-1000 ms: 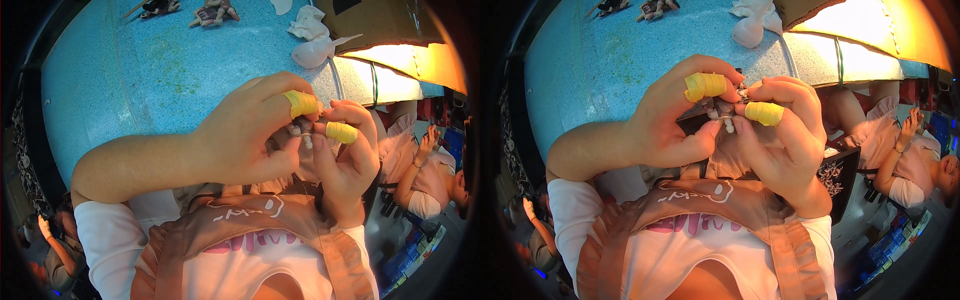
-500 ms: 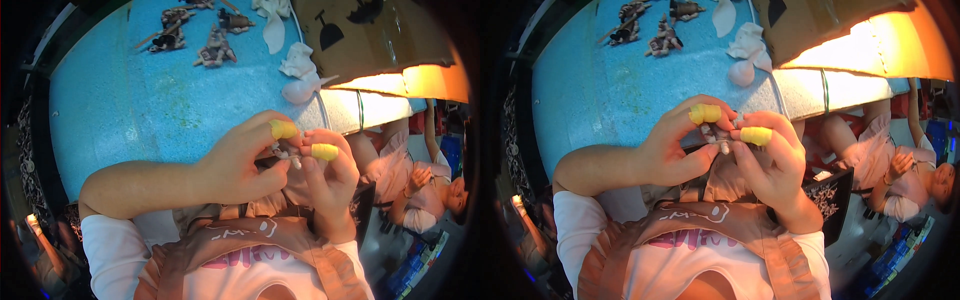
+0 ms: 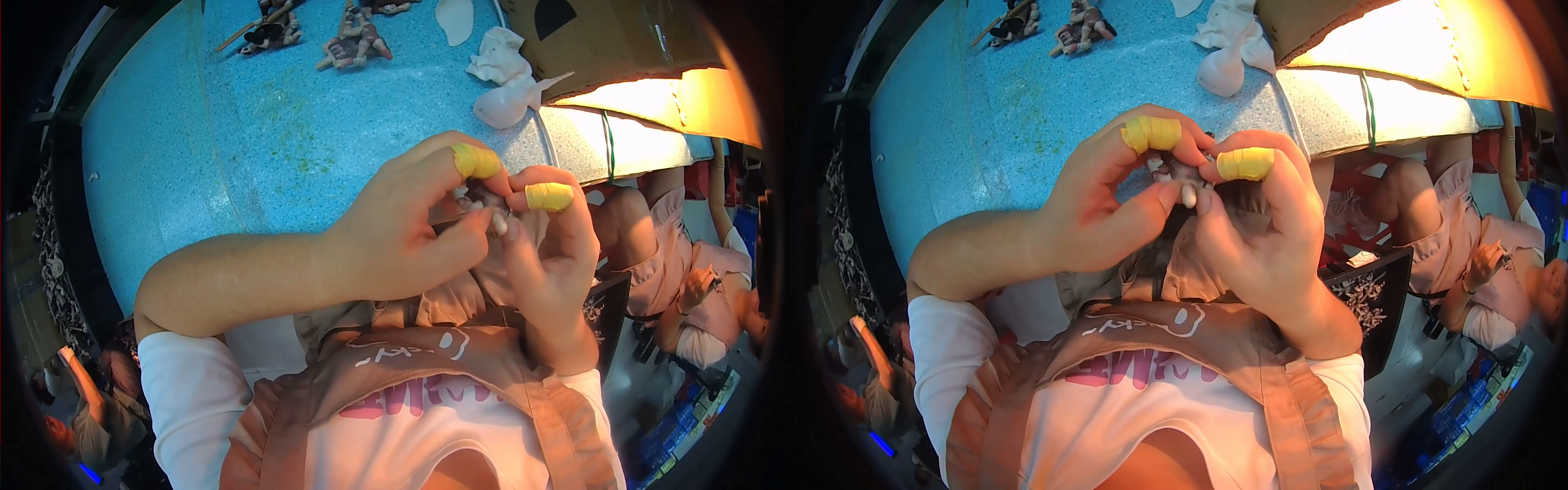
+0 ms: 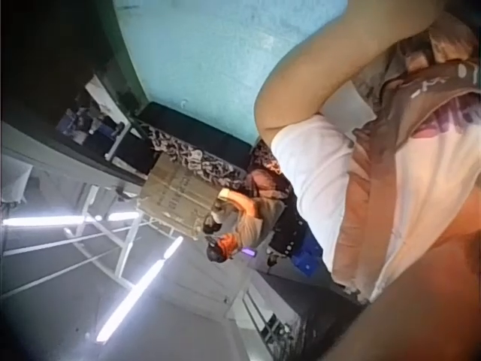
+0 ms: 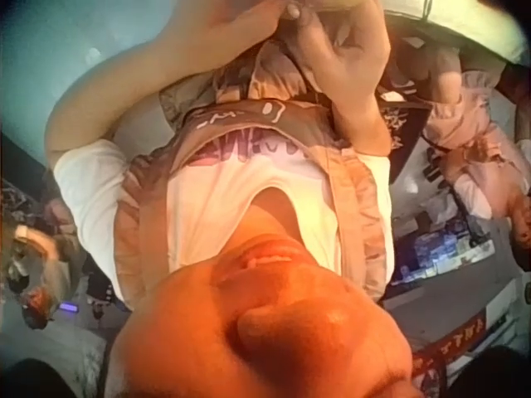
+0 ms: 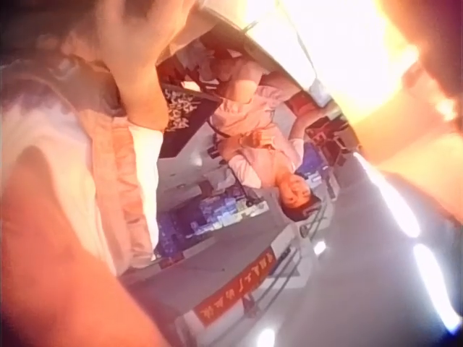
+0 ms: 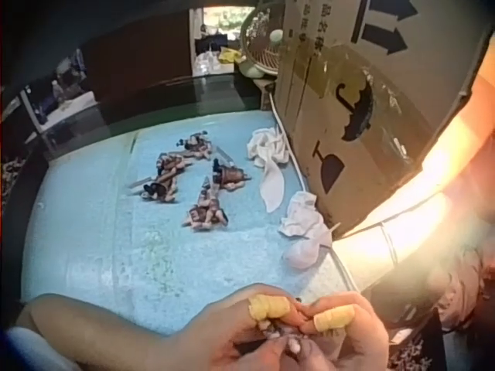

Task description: The person assembles miniature figures by applying liquid glue from a bottle onto components, joining and pressing the parts together by hand, and wiping pieces with a cloth.

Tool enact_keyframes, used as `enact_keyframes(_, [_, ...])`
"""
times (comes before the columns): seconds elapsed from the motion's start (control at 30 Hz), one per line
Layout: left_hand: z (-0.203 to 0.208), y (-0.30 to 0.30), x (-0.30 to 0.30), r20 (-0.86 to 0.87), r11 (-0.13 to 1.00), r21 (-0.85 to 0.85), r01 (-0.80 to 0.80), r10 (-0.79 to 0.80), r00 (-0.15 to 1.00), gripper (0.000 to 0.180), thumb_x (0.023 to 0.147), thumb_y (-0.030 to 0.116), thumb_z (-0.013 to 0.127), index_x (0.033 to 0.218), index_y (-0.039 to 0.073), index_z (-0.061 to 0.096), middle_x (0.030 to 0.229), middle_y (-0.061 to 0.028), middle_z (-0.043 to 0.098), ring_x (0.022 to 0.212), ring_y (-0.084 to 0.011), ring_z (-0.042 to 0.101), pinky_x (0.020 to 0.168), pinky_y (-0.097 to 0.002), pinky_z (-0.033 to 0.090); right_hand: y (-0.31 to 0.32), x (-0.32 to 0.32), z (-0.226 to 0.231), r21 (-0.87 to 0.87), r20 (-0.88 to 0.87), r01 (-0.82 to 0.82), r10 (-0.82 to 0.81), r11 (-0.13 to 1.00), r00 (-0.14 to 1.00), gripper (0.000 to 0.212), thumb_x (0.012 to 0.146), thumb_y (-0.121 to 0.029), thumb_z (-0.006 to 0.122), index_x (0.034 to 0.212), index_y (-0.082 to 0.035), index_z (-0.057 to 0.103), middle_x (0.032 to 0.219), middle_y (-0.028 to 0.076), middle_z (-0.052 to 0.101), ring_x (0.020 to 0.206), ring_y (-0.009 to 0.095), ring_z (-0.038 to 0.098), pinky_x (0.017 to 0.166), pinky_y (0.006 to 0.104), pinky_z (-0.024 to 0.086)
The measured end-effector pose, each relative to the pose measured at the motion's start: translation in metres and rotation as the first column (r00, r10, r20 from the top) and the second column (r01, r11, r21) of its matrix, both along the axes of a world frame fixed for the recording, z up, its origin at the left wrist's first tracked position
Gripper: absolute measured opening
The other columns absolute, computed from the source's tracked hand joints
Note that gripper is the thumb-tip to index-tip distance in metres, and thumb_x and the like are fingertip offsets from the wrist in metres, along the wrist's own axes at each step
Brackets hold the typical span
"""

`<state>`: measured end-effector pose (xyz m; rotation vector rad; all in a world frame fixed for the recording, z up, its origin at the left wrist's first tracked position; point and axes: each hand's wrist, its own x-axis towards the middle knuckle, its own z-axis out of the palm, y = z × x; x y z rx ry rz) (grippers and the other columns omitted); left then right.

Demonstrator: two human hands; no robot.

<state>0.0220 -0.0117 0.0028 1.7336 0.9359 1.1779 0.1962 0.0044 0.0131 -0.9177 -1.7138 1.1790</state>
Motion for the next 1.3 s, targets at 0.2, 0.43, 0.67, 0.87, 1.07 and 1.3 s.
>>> enact_keyframes(0.2, [0.015,0.0,-0.003,0.528,0.668,-0.66,0.342,0.089,0.844,0.037,0.091,0.011,0.053,0.123,0.001,0.039,0.11,-0.0096,0.054,0.089,-0.0094,0.055,0.075,-0.0229,0.047,0.003,0.012,-0.005,0.209,-0.006,-0.024,0.026,0.978,1.0,0.051,0.066,-0.003,0.075,0.112,0.004,0.053,0.115,0.016,0.045,0.098,0.022,0.054,0.083,0.0305,0.046])
enact_keyframes(0.43, [0.015,-0.006,-0.005,0.496,0.72,-0.575,0.39,-0.072,0.865,0.059,0.084,0.0,0.059,0.132,0.003,0.027,0.118,-0.0121,0.05,0.097,-0.012,0.055,0.081,-0.0251,0.047,0.005,0.016,-0.004,0.195,0.129,-0.098,0.073,0.976,0.989,0.067,0.059,-0.002,0.079,0.119,0.004,0.05,0.124,0.016,0.038,0.105,0.025,0.054,0.089,0.0349,0.047])
enact_keyframes(0.67, [0.015,-0.007,-0.005,0.511,0.742,-0.523,0.42,-0.122,0.851,0.06,0.083,-0.003,0.059,0.132,0.003,0.027,0.122,-0.0141,0.048,0.103,-0.0152,0.055,0.089,-0.0278,0.045,0.006,0.018,-0.004,0.096,-0.011,-0.153,0.154,0.984,0.988,0.065,0.062,-0.005,0.08,0.118,0.006,0.048,0.12,0.017,0.042,0.107,0.026,0.053,0.09,0.0364,0.047])
enact_keyframes(0.87, [0.014,-0.011,-0.002,0.572,0.759,-0.488,0.431,-0.095,0.815,0.06,0.083,-0.003,0.059,0.132,0.003,0.026,0.126,-0.0156,0.045,0.106,-0.0168,0.054,0.091,-0.0295,0.044,0.003,0.017,-0.005,0.077,-0.05,-0.146,0.15,0.986,0.987,0.065,0.061,-0.004,0.08,0.118,0.006,0.048,0.121,0.017,0.042,0.108,0.026,0.052,0.09,0.0367,0.047])
enact_keyframes(1.07, [0.015,-0.009,-0.003,0.589,0.732,-0.512,0.449,-0.081,0.804,0.063,0.082,-0.004,0.059,0.134,0.004,0.023,0.128,-0.0163,0.044,0.107,-0.0177,0.054,0.093,-0.0303,0.043,-0.002,0.012,-0.006,-0.091,-0.194,-0.091,0.072,0.992,0.978,0.067,0.061,-0.007,0.081,0.119,0.006,0.048,0.121,0.017,0.043,0.108,0.025,0.052,0.089,0.0356,0.046])
enact_keyframes(1.3, [0.017,-0.009,-0.005,0.553,0.733,-0.504,0.458,-0.134,0.823,0.064,0.082,-0.004,0.059,0.134,0.004,0.023,0.13,-0.0162,0.042,0.109,-0.0179,0.052,0.093,-0.0309,0.043,0.003,0.019,-0.006,0.088,-0.028,-0.141,0.144,0.986,0.989,0.074,0.06,-0.01,0.082,0.121,0.007,0.045,0.119,0.016,0.045,0.11,0.025,0.05,0.091,0.035,0.045])
